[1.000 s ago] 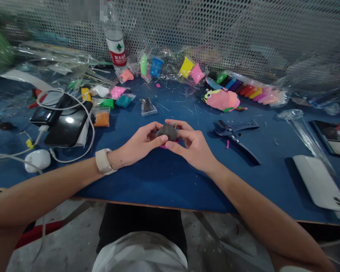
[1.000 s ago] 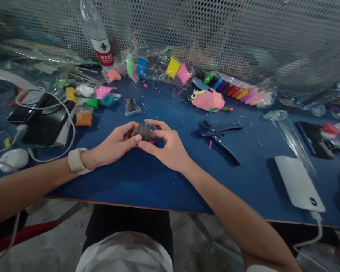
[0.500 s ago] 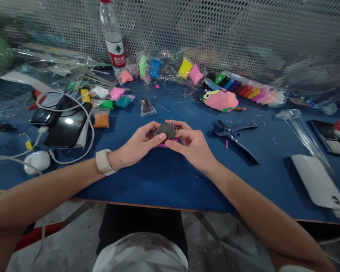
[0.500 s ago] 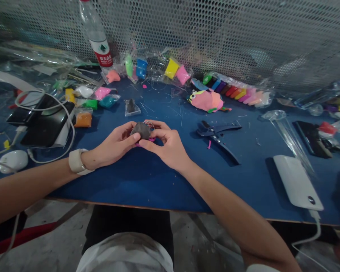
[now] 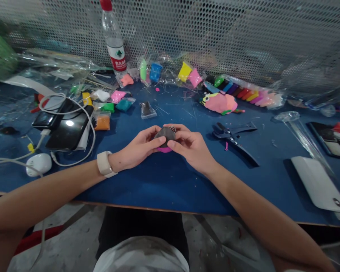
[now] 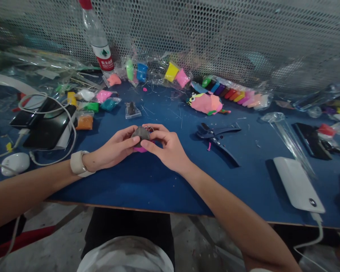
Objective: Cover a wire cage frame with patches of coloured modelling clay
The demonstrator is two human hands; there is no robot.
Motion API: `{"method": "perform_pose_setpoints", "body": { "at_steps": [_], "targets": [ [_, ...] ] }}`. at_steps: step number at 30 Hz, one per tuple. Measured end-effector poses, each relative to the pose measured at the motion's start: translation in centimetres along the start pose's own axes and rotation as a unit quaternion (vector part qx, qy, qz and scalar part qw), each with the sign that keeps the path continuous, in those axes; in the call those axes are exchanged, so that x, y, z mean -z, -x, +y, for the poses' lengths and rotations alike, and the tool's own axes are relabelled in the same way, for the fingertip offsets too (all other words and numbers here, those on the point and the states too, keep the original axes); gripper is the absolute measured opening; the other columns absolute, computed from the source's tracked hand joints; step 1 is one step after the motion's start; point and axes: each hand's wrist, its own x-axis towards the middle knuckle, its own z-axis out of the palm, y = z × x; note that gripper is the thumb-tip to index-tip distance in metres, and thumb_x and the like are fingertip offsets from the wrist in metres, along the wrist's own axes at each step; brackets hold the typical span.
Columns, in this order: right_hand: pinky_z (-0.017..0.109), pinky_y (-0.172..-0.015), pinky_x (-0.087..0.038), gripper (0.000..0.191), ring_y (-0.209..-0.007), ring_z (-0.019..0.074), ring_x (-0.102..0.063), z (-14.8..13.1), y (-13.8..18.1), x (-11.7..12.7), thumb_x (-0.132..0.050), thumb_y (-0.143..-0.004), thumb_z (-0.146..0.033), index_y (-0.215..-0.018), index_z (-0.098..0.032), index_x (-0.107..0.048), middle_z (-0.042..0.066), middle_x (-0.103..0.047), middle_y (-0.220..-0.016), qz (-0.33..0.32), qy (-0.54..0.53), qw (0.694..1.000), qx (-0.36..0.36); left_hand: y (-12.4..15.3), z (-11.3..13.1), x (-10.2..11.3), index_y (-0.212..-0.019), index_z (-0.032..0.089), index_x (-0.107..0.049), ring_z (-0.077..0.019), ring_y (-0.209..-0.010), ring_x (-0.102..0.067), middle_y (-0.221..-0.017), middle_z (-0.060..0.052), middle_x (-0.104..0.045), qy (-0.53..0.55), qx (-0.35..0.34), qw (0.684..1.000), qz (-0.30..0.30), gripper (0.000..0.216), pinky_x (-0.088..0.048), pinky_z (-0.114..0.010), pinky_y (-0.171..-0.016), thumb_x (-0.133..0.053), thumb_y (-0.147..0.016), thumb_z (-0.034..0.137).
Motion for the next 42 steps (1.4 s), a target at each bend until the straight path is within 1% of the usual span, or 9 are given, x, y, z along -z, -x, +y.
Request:
{"method": "perform_pose_setpoints", "body": {
  "at_steps": [3,5,9,12,16,24,30,37,42],
  "targets": [
    [0.059,-0.127,-0.053,0.035,-0.151,0.0361,-0.066,-0.1,0.1,0.1,-0.095,-0.092,-0.062,-0.086,-0.028,-0.086,0.011,-0.075,-0.149,-0.016,0.039,0.999,0.017,0.0,0.0,0.2,-0.096,0.017,-0.07,-0.0148,-0.093,-0.064,-0.1,-0.004,-0.065,-0.012,-0.011,1.0,-0.001,0.048,-0.06,-0.029,-0.088,-0.087,-0.1,0.061],
    [0.059,-0.128,-0.052,0.034,-0.148,0.0355,-0.068,-0.1,0.1,0.2,-0.094,-0.093,-0.061,-0.089,-0.028,-0.087,0.011,-0.076,-0.148,-0.009,0.044,0.998,0.032,-0.1,-0.1,0.3,-0.097,0.016,-0.074,-0.016,-0.093,-0.064,-0.101,-0.006,-0.069,-0.032,-0.033,0.999,0.001,0.049,-0.058,-0.03,-0.087,-0.084,-0.102,0.064],
    [0.057,-0.124,-0.055,0.032,-0.142,0.0325,-0.072,0.2,0.1,0.4,-0.086,-0.1,-0.062,-0.097,-0.031,-0.088,0.01,-0.079,-0.141,0.021,0.019,0.999,0.045,-0.2,-0.3,0.4,-0.1,0.019,-0.083,-0.0213,-0.113,-0.068,-0.12,-0.009,-0.075,-0.06,-0.079,0.995,-0.001,0.038,-0.057,-0.034,-0.098,-0.092,-0.097,0.056],
    [0.058,-0.123,-0.055,0.031,-0.144,0.033,-0.07,0.3,0.1,0.5,-0.084,-0.102,-0.058,-0.091,-0.03,-0.087,0.009,-0.08,-0.14,0.026,0.041,0.997,0.055,-0.2,-0.6,0.6,-0.1,0.02,-0.087,-0.0285,-0.133,-0.067,-0.135,-0.012,-0.076,-0.071,-0.082,0.994,-0.003,0.035,-0.056,-0.041,-0.109,-0.092,-0.098,0.055],
    [0.059,-0.122,-0.054,0.026,-0.141,0.0326,-0.072,0.1,0.2,0.6,-0.082,-0.104,-0.049,-0.087,-0.029,-0.084,0.008,-0.081,-0.14,0.023,0.074,0.994,0.08,-0.4,-0.9,0.9,-0.096,0.021,-0.088,-0.0334,-0.145,-0.063,-0.141,-0.014,-0.076,-0.095,-0.089,0.991,0.003,0.034,-0.055,-0.046,-0.115,-0.093,-0.096,0.054],
    [0.057,-0.117,-0.058,0.027,-0.13,0.0312,-0.076,-0.2,0.2,0.4,-0.081,-0.106,-0.051,-0.091,-0.031,-0.087,0.007,-0.084,-0.129,0.041,0.104,0.99,0.089,-0.3,-0.6,0.9,-0.096,0.018,-0.084,-0.0308,-0.134,-0.068,-0.139,-0.016,-0.074,-0.167,-0.095,0.981,-0.005,0.042,-0.06,-0.04,-0.102,-0.091,-0.096,0.06],
    [0.054,-0.115,-0.059,0.022,-0.126,0.0292,-0.077,-0.3,0.2,0.3,-0.082,-0.106,-0.044,-0.09,-0.03,-0.088,0.006,-0.084,-0.127,0.042,0.1,0.99,0.095,0.3,0.2,0.6,-0.1,0.02,-0.084,-0.0312,-0.136,-0.069,-0.142,-0.016,-0.073,-0.253,-0.115,0.961,0.0,0.038,-0.063,-0.041,-0.103,-0.086,-0.102,0.057],
    [0.055,-0.117,-0.06,0.016,-0.129,0.0303,-0.077,-0.7,0.3,0.5,-0.092,-0.098,-0.045,-0.091,-0.031,-0.087,0.006,-0.083,-0.131,0.022,0.097,0.99,0.096,0.2,0.0,0.7,-0.105,0.02,-0.082,-0.0292,-0.133,-0.071,-0.138,-0.016,-0.074,-0.253,-0.148,0.956,-0.012,0.039,-0.064,-0.038,-0.1,-0.081,-0.105,0.058],
    [0.055,-0.115,-0.061,0.019,-0.125,0.0297,-0.078,-0.8,0.3,0.4,-0.087,-0.102,-0.044,-0.091,-0.029,-0.085,0.007,-0.084,-0.129,0.025,0.114,0.988,0.097,0.3,-0.2,0.7,-0.107,0.019,-0.08,-0.027,-0.128,-0.073,-0.14,-0.015,-0.072,-0.244,-0.153,0.957,-0.025,0.039,-0.064,-0.038,-0.101,-0.075,-0.11,0.058]
  ]
}}
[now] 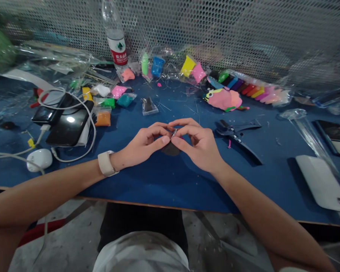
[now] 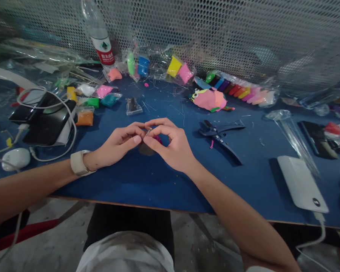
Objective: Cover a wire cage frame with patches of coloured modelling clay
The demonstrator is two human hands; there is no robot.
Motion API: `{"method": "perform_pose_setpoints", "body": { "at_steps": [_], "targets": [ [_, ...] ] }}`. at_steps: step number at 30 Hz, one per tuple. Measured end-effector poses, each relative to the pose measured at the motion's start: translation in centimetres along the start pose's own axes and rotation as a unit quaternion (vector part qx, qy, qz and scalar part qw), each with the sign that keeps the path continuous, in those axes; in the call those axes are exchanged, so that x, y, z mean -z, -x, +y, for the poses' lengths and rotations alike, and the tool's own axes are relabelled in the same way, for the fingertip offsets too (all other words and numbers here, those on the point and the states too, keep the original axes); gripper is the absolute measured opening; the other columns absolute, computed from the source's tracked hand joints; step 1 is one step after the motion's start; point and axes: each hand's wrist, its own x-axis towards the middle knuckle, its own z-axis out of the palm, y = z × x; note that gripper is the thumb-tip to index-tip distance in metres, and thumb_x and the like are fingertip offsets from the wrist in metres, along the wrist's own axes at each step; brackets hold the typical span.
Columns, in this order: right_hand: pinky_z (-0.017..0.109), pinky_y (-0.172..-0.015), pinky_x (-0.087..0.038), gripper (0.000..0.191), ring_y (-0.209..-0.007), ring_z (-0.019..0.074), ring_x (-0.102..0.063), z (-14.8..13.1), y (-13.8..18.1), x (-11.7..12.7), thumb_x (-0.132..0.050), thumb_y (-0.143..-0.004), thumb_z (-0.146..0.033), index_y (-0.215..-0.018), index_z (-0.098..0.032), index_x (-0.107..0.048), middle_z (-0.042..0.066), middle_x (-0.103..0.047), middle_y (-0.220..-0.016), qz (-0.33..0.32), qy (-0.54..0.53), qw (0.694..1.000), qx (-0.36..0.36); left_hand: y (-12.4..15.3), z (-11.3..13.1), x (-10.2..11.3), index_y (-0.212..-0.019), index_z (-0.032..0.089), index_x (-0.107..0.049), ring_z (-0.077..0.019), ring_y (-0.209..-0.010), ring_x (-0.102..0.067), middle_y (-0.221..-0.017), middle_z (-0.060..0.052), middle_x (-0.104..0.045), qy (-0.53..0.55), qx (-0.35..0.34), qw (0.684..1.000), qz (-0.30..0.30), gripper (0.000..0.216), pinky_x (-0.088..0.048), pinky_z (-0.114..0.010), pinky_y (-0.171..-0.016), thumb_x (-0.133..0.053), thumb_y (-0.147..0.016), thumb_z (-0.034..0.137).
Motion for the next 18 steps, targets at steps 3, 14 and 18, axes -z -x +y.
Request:
{"method": "perform_pose_setpoints", "body": {
  "at_steps": [3,14,18],
  "targets": [
    [0.055,-0.115,-0.06,0.02,-0.126,0.03,-0.078,0.08,0.06,-0.12,-0.087,-0.102,-0.044,-0.09,-0.029,-0.085,0.007,-0.084,-0.126,0.011,0.003,1.0,0.004,0.01,0.18,0.01,-0.108,0.019,-0.08,-0.0271,-0.127,-0.073,-0.14,-0.016,-0.071,-0.006,0.006,1.0,-0.004,0.035,-0.065,-0.038,-0.1,-0.083,-0.106,0.054],
    [0.061,-0.126,-0.055,0.03,-0.142,0.0344,-0.07,0.23,-0.04,0.51,-0.097,-0.09,-0.06,-0.09,-0.031,-0.087,0.008,-0.08,-0.137,-0.008,-0.032,0.999,-0.042,-0.17,-0.21,-0.01,-0.104,0.019,-0.081,-0.0301,-0.131,-0.07,-0.142,-0.017,-0.072,0.032,0.021,0.999,0.016,0.043,-0.065,-0.037,-0.097,-0.082,-0.103,0.062],
    [0.06,-0.126,-0.056,0.035,-0.142,0.0341,-0.07,0.26,-0.22,0.4,-0.097,-0.088,-0.063,-0.087,-0.03,-0.087,0.009,-0.081,-0.136,-0.021,-0.072,0.995,-0.065,-0.3,-0.42,0.1,-0.098,0.019,-0.081,-0.0292,-0.129,-0.071,-0.139,-0.015,-0.074,0.048,0.032,0.998,0.014,0.046,-0.062,-0.037,-0.093,-0.078,-0.106,0.065]
  ]
}}
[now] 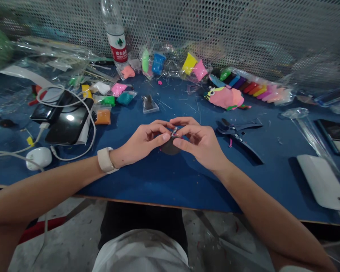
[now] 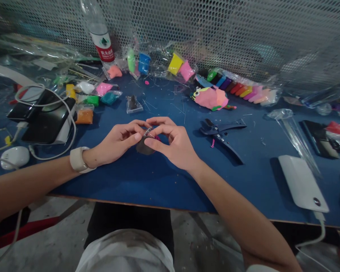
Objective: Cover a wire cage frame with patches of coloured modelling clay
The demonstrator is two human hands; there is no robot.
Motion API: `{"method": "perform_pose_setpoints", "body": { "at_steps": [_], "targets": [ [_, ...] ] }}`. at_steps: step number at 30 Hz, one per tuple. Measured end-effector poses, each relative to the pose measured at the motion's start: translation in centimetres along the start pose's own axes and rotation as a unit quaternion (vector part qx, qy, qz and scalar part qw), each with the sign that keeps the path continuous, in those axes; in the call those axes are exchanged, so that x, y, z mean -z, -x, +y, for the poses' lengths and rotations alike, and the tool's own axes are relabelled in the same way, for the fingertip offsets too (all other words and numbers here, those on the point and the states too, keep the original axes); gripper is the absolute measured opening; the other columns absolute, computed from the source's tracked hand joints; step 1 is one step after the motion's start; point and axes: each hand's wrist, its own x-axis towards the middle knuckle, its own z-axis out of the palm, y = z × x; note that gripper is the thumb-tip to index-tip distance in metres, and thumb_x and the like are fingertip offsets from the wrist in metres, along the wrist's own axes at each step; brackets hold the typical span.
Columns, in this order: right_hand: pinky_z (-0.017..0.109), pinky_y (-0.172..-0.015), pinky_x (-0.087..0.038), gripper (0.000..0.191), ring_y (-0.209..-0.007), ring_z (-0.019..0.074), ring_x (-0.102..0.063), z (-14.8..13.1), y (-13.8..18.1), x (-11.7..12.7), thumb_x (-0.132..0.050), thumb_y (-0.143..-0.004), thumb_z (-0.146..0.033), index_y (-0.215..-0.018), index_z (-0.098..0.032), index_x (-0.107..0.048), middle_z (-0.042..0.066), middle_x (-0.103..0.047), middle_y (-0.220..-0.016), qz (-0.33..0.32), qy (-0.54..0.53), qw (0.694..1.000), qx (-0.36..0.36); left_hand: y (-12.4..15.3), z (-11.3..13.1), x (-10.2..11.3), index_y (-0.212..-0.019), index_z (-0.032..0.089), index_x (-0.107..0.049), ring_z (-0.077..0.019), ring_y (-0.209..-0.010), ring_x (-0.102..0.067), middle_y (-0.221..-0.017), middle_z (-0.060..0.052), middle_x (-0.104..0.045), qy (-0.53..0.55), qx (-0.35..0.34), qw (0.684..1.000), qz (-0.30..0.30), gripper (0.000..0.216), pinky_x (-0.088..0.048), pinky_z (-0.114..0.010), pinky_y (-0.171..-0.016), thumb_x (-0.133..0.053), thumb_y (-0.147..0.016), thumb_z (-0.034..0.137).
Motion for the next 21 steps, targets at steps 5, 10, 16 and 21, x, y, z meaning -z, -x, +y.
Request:
{"method": "perform_pose_setpoints", "body": {
  "at_steps": [5,10,16,21],
  "targets": [
    [0.059,-0.122,-0.059,0.03,-0.139,0.0332,-0.072,0.16,0.08,-0.23,-0.097,-0.09,-0.059,-0.089,-0.03,-0.087,0.009,-0.081,-0.135,0.002,-0.005,1.0,-0.001,0.0,0.14,0.11,-0.099,0.021,-0.084,-0.0293,-0.13,-0.07,-0.138,-0.015,-0.075,-0.011,0.006,1.0,0.001,0.041,-0.063,-0.036,-0.093,-0.082,-0.104,0.061],
    [0.056,-0.117,-0.06,0.027,-0.132,0.0314,-0.075,0.44,0.22,-0.52,-0.092,-0.095,-0.054,-0.089,-0.029,-0.085,0.009,-0.081,-0.131,0.009,0.003,1.0,0.013,0.09,0.26,-0.08,-0.1,0.02,-0.083,-0.0279,-0.127,-0.071,-0.133,-0.015,-0.076,-0.022,-0.004,1.0,-0.005,0.043,-0.062,-0.039,-0.098,-0.079,-0.106,0.062],
    [0.055,-0.116,-0.06,0.03,-0.13,0.0311,-0.075,0.45,0.19,-0.39,-0.092,-0.094,-0.056,-0.088,-0.028,-0.083,0.009,-0.081,-0.129,0.017,-0.005,1.0,0.011,0.12,0.31,-0.18,-0.108,0.021,-0.086,-0.0277,-0.123,-0.073,-0.139,-0.015,-0.074,0.018,-0.007,1.0,-0.016,0.039,-0.066,-0.037,-0.091,-0.083,-0.104,0.06],
    [0.054,-0.115,-0.06,0.03,-0.129,0.0306,-0.075,0.68,0.2,-0.27,-0.094,-0.093,-0.056,-0.086,-0.029,-0.083,0.008,-0.082,-0.13,0.025,0.005,1.0,0.007,0.1,0.51,0.0,-0.11,0.02,-0.087,-0.0285,-0.125,-0.074,-0.144,-0.016,-0.073,-0.029,-0.003,0.999,-0.024,0.037,-0.067,-0.036,-0.089,-0.083,-0.104,0.056]
  ]
}}
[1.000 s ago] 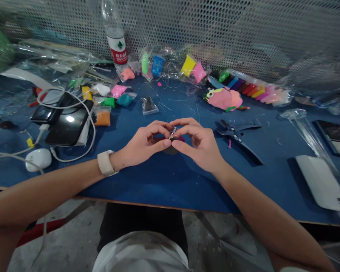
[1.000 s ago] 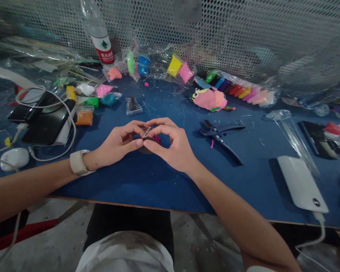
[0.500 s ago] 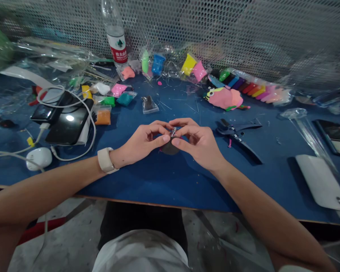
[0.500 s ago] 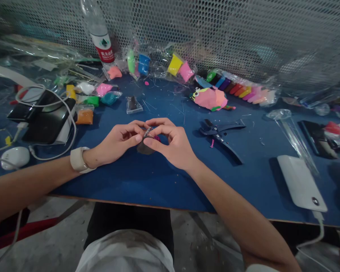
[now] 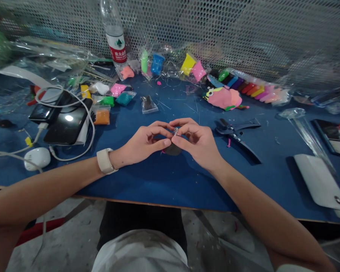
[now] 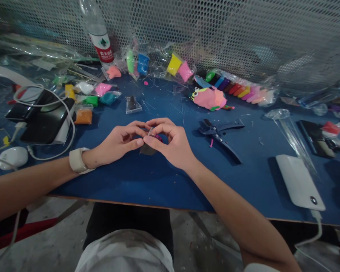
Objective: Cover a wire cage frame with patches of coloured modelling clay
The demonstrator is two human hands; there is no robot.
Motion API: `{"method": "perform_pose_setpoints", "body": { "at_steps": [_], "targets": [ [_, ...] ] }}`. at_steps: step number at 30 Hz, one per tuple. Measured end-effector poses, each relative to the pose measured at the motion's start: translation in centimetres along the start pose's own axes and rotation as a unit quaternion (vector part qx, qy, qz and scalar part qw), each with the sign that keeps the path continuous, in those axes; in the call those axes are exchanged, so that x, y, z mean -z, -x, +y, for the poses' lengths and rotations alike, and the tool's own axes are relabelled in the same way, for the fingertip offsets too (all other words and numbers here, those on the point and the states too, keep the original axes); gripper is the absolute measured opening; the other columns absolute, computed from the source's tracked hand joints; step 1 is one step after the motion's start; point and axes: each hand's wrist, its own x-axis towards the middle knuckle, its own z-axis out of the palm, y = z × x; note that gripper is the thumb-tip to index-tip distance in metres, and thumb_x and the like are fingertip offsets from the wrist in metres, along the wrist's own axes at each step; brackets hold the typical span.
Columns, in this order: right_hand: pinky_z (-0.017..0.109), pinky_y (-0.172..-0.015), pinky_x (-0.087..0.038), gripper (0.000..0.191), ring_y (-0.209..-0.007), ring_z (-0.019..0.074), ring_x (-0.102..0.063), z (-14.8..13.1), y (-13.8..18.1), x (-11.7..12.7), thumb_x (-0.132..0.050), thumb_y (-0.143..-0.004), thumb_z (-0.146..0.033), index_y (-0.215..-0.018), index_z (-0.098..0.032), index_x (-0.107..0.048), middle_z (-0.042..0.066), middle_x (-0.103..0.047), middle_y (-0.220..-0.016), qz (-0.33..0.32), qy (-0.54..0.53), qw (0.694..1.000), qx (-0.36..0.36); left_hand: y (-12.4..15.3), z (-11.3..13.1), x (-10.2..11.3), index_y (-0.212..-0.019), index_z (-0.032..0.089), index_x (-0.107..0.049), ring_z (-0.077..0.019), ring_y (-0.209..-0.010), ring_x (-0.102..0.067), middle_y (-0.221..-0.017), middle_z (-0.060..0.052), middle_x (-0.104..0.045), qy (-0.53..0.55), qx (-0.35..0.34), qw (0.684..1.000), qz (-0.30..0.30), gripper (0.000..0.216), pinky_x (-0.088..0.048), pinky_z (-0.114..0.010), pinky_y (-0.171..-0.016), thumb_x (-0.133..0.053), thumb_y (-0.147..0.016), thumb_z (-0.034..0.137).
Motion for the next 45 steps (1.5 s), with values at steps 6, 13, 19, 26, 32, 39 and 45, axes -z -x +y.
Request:
{"method": "perform_pose_setpoints", "body": {
  "at_steps": [6,13,19,26,32,39,45],
  "targets": [
    [0.054,-0.113,-0.062,0.035,-0.127,0.0306,-0.076,0.1,0.0,-0.1,-0.092,-0.094,-0.06,-0.085,-0.028,-0.081,0.008,-0.082,-0.126,0.004,-0.005,1.0,-0.007,0.0,-0.3,0.1,-0.112,0.022,-0.087,-0.0294,-0.13,-0.072,-0.144,-0.016,-0.075,-0.021,-0.013,1.0,0.0,0.035,-0.064,-0.038,-0.097,-0.079,-0.107,0.056],
    [0.05,-0.108,-0.065,0.04,-0.123,0.0293,-0.077,0.0,-0.1,-0.2,-0.093,-0.092,-0.064,-0.083,-0.027,-0.08,0.009,-0.081,-0.124,0.012,-0.011,0.999,-0.031,0.0,-0.3,0.0,-0.113,0.022,-0.086,-0.0301,-0.133,-0.07,-0.141,-0.015,-0.074,0.0,-0.001,1.0,0.0,0.034,-0.064,-0.04,-0.101,-0.079,-0.108,0.055],
    [0.049,-0.108,-0.066,0.039,-0.121,0.0281,-0.078,0.0,-0.2,-0.1,-0.092,-0.093,-0.063,-0.085,-0.027,-0.08,0.008,-0.082,-0.126,0.009,-0.033,0.998,-0.044,0.0,-0.5,-0.2,-0.111,0.021,-0.087,-0.0333,-0.14,-0.068,-0.145,-0.015,-0.073,0.051,0.025,0.998,-0.001,0.033,-0.066,-0.041,-0.101,-0.093,-0.096,0.05],
    [0.049,-0.11,-0.065,0.031,-0.128,0.0276,-0.077,1.0,-0.5,0.7,-0.092,-0.095,-0.06,-0.103,-0.031,-0.087,0.007,-0.082,-0.132,0.012,-0.052,0.998,-0.031,-0.4,-0.5,-0.6,-0.103,0.019,-0.084,-0.0255,-0.123,-0.075,-0.139,-0.012,-0.077,0.197,0.039,0.979,0.041,0.033,-0.063,-0.041,-0.105,-0.094,-0.097,0.05],
    [0.059,-0.124,-0.057,0.027,-0.143,0.032,-0.071,0.9,-0.5,0.9,-0.096,-0.091,-0.059,-0.095,-0.033,-0.09,0.008,-0.079,-0.139,-0.027,-0.08,0.995,-0.046,-0.5,-0.7,-0.3,-0.102,0.02,-0.082,-0.0258,-0.122,-0.075,-0.132,-0.012,-0.079,0.152,0.018,0.987,0.039,0.038,-0.061,-0.042,-0.107,-0.094,-0.095,0.055],
    [0.059,-0.124,-0.057,0.031,-0.148,0.034,-0.067,0.7,-0.5,0.8,-0.099,-0.087,-0.061,-0.084,-0.031,-0.088,0.008,-0.078,-0.144,-0.05,-0.095,0.992,-0.06,-0.5,-0.7,-0.4,-0.101,0.018,-0.082,-0.021,-0.108,-0.073,-0.123,-0.011,-0.078,0.169,0.011,0.985,0.023,0.037,-0.062,-0.035,-0.094,-0.093,-0.097,0.053],
    [0.061,-0.131,-0.05,0.034,-0.146,0.0361,-0.067,0.4,-0.7,1.4,-0.1,-0.085,-0.063,-0.09,-0.031,-0.091,0.009,-0.077,-0.145,-0.059,-0.011,0.998,-0.003,-0.6,-0.7,-0.5,-0.099,0.016,-0.08,-0.0209,-0.107,-0.073,-0.119,-0.011,-0.077,0.186,0.009,0.982,0.019,0.035,-0.062,-0.033,-0.093,-0.091,-0.1,0.05]
  ]
}}
